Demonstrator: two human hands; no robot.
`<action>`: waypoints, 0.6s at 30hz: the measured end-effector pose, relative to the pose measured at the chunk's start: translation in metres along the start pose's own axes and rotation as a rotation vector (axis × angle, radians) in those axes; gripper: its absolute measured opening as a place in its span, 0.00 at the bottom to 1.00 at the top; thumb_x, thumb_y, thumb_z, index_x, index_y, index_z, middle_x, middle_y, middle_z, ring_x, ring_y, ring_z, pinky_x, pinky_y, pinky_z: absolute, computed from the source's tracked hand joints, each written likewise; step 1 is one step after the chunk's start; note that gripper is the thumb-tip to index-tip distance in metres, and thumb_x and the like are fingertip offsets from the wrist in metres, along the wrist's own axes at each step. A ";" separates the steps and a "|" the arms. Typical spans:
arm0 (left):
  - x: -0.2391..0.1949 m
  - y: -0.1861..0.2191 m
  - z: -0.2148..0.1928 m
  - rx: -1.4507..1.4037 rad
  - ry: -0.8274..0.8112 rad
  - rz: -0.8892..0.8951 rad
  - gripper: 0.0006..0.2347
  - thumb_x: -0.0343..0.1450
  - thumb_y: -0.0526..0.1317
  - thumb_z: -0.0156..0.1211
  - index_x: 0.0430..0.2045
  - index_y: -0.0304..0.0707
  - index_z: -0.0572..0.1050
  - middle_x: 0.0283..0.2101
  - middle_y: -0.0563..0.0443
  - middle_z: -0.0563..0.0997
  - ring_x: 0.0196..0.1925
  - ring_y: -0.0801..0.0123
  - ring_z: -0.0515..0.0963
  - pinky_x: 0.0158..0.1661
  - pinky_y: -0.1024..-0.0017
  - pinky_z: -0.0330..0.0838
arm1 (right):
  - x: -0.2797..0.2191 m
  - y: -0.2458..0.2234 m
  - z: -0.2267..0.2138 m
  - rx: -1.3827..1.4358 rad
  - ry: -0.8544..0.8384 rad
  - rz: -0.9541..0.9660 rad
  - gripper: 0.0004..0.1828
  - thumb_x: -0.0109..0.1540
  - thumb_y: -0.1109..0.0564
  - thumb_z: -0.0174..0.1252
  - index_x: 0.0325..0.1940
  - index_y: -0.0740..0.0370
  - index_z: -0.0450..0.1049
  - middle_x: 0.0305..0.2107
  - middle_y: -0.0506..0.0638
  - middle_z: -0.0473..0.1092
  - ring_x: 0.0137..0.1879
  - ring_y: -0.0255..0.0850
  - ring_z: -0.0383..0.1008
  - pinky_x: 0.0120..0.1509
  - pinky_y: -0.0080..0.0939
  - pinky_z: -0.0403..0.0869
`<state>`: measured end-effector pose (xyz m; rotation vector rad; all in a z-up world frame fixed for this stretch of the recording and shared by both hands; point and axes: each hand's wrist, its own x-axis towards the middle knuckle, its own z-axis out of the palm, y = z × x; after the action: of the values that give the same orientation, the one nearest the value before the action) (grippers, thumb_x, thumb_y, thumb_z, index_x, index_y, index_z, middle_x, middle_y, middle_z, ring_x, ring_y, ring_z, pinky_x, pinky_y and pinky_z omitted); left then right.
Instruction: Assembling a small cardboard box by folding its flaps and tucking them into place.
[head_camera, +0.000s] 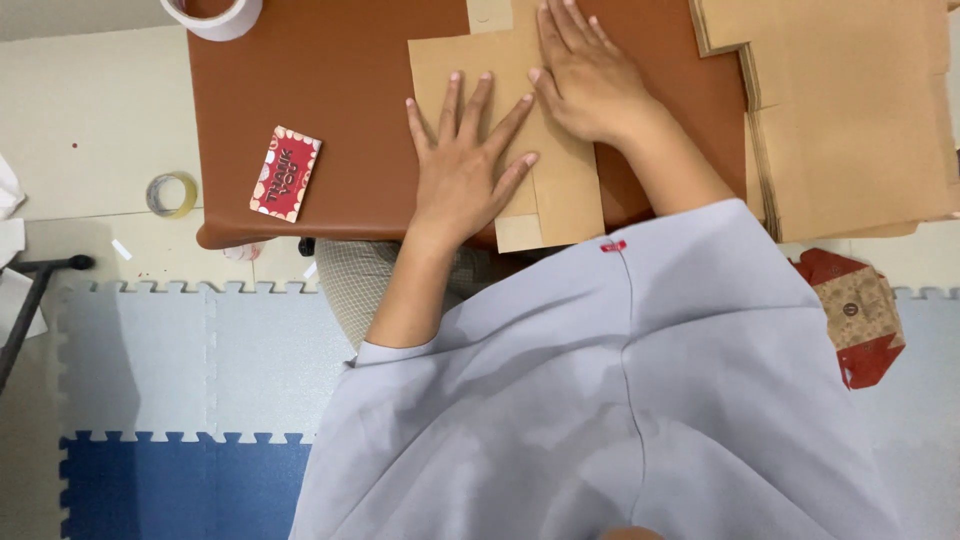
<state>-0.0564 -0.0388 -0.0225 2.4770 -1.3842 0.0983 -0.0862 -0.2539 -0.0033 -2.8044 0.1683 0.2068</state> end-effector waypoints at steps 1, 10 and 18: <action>0.000 0.000 0.000 0.004 0.004 0.000 0.25 0.79 0.62 0.39 0.72 0.65 0.58 0.76 0.47 0.49 0.77 0.47 0.40 0.66 0.25 0.33 | 0.002 0.000 0.002 -0.001 0.004 -0.003 0.36 0.72 0.46 0.31 0.78 0.70 0.35 0.75 0.65 0.36 0.81 0.55 0.32 0.81 0.54 0.36; 0.000 -0.002 -0.001 -0.028 -0.013 0.006 0.25 0.79 0.61 0.36 0.71 0.62 0.57 0.75 0.44 0.52 0.77 0.48 0.41 0.65 0.27 0.30 | -0.088 -0.044 0.021 0.022 0.077 0.050 0.36 0.72 0.46 0.31 0.79 0.69 0.34 0.76 0.62 0.30 0.82 0.49 0.27 0.83 0.49 0.30; 0.001 -0.004 0.004 -0.013 0.024 0.019 0.24 0.79 0.58 0.41 0.71 0.59 0.59 0.75 0.43 0.53 0.76 0.46 0.42 0.65 0.25 0.34 | -0.150 -0.053 0.032 0.031 0.020 -0.081 0.35 0.72 0.44 0.28 0.79 0.63 0.36 0.77 0.58 0.35 0.82 0.48 0.32 0.83 0.50 0.35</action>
<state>-0.0529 -0.0383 -0.0272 2.4445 -1.3945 0.1220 -0.2298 -0.1803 0.0075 -2.7770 0.0619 0.1554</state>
